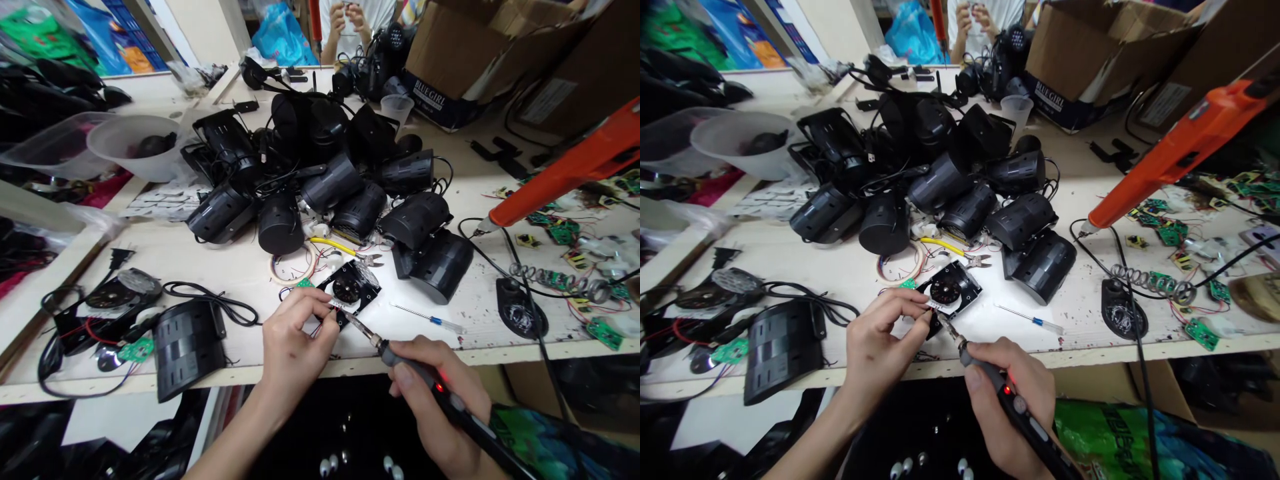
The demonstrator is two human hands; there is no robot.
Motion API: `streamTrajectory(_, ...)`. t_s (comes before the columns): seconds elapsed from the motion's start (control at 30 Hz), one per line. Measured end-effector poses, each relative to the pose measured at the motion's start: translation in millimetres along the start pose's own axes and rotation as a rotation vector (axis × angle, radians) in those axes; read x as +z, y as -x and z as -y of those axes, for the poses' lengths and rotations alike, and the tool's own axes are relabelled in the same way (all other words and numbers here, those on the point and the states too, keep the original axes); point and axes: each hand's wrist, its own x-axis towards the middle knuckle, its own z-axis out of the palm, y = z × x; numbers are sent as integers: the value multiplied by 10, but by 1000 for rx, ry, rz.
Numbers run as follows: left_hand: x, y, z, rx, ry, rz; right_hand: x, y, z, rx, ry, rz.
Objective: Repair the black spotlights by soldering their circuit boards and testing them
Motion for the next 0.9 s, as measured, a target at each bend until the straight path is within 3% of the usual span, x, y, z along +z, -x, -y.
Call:
streamTrajectory(0.2, 11, 1, 6, -2, -4, -3, 35, -60, -14, 29, 19, 15)
streamTrajectory(0.47, 5, 6, 11, -12, 42, 15, 38, -124, -66, -45, 10, 54)
streamTrajectory(0.9, 23, -4, 12, -19, 50, 7, 68, -93, -45, 61, 10, 29)
